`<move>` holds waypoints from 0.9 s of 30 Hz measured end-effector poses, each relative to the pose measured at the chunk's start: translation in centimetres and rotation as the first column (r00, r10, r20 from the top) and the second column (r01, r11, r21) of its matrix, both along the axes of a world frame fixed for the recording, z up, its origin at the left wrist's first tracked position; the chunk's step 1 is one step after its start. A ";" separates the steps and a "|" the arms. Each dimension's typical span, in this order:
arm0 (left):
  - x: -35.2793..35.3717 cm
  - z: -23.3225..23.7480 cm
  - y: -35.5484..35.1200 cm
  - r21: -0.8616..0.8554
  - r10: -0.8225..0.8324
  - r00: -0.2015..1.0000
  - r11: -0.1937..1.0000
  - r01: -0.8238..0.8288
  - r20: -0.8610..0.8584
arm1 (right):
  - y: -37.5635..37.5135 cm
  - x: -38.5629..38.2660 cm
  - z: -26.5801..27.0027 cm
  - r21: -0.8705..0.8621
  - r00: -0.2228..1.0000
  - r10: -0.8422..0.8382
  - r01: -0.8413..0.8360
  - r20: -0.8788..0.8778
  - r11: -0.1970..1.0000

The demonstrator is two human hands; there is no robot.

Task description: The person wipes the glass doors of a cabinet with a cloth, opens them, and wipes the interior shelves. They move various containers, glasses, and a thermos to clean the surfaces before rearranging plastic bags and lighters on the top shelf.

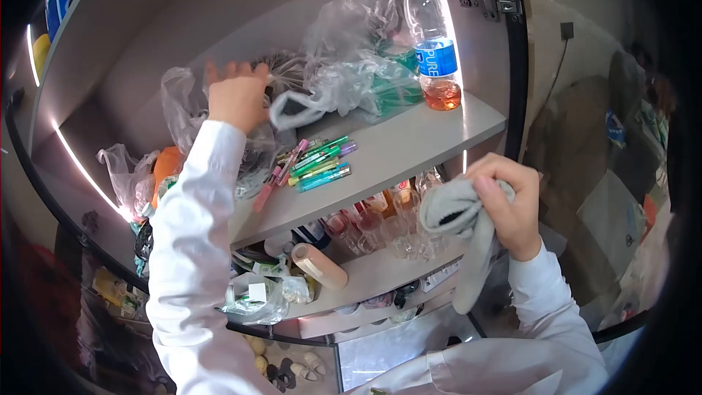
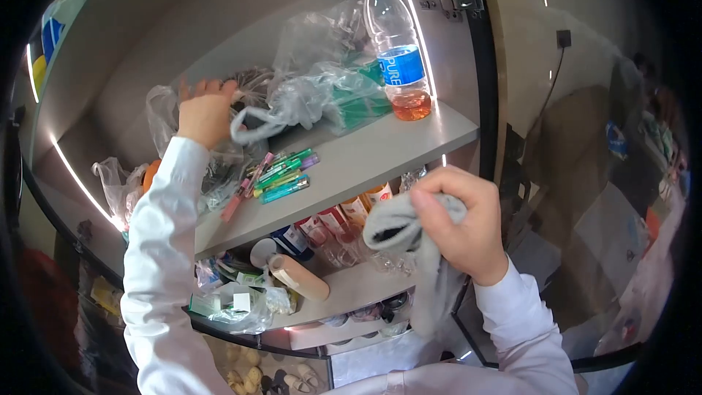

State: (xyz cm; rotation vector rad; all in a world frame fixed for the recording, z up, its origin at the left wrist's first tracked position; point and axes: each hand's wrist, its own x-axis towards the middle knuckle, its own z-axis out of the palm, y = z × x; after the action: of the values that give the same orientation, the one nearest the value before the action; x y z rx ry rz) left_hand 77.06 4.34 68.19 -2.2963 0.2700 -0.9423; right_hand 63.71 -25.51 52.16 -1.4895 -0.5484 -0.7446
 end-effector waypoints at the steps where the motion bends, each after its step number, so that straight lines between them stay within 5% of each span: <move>1: 0.3 0.6 0.2 -0.077 0.216 0.969 0.971 -0.226 -0.123 | 0.4 0.1 1.2 -0.073 0.999 -0.017 0.015 -0.029 0.997; 4: 0.2 1.0 -2.0 -0.093 0.407 0.901 0.902 -0.423 -0.151 | 2.5 1.8 4.2 -0.266 0.999 -0.032 0.022 -0.031 0.964; 5: 1.3 -0.2 -2.1 -0.006 0.355 0.929 0.934 -0.357 0.104 | 3.3 2.7 5.4 -0.379 1.000 -0.026 0.021 -0.007 0.925; 7: 2.7 -0.8 -2.5 0.070 0.290 0.955 0.953 -0.294 0.061 | 5.1 5.9 7.3 -0.545 0.977 0.126 -0.202 -0.173 0.814; 10: 3.9 0.2 -2.0 0.071 0.187 0.982 0.980 -0.184 -0.037 | 8.3 11.3 8.5 -0.525 0.902 0.329 -0.431 -0.280 0.734; 12: 4.7 1.1 -0.3 -0.071 0.102 0.985 0.991 -0.112 -0.139 | 10.0 13.6 9.2 -0.277 0.691 0.366 -0.632 -0.623 0.723; 15: 4.1 1.6 4.5 -0.283 0.067 0.998 0.957 -0.067 -0.009 | 10.6 15.7 10.9 -0.043 0.619 0.449 -0.616 -0.644 0.787; 17: 3.7 1.8 8.7 -0.423 0.052 0.997 0.906 -0.021 0.060 | 10.1 17.4 12.6 -0.023 0.674 0.466 -0.582 -0.573 0.813; 19: 3.5 1.6 12.5 -0.652 0.104 0.979 0.757 0.037 0.177 | 10.1 19.0 13.7 -0.246 0.910 0.187 -0.290 -0.371 0.925; 21: 2.4 0.4 14.2 -0.722 0.154 0.971 0.691 0.025 0.181 | 11.4 20.6 14.0 -0.328 0.962 0.048 -0.139 -0.271 0.935; 22: 1.8 0.0 14.8 -0.784 0.201 0.963 0.621 0.016 0.180 | 13.0 22.1 13.7 -0.570 0.970 -0.228 0.238 0.089 0.786; 23: 1.3 -0.3 14.7 -0.785 0.198 0.964 0.619 0.019 0.180 | 14.5 23.5 13.2 -0.619 0.794 -0.370 0.608 0.483 0.497; 25: 0.6 -0.9 13.7 -0.864 0.270 0.949 0.504 0.007 0.165 | 16.8 25.9 11.4 -0.645 0.726 -0.151 0.672 0.672 0.363; 27: 1.1 -2.0 13.2 -0.820 0.262 0.909 0.558 0.130 0.323 | 18.9 28.9 9.2 -0.771 0.803 0.005 0.571 0.597 0.281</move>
State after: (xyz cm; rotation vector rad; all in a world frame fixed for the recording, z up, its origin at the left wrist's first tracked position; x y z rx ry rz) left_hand 78.18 17.57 66.16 -2.7757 -0.6046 -1.7677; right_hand 92.59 -6.64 61.35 -2.5977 -1.2908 -1.2478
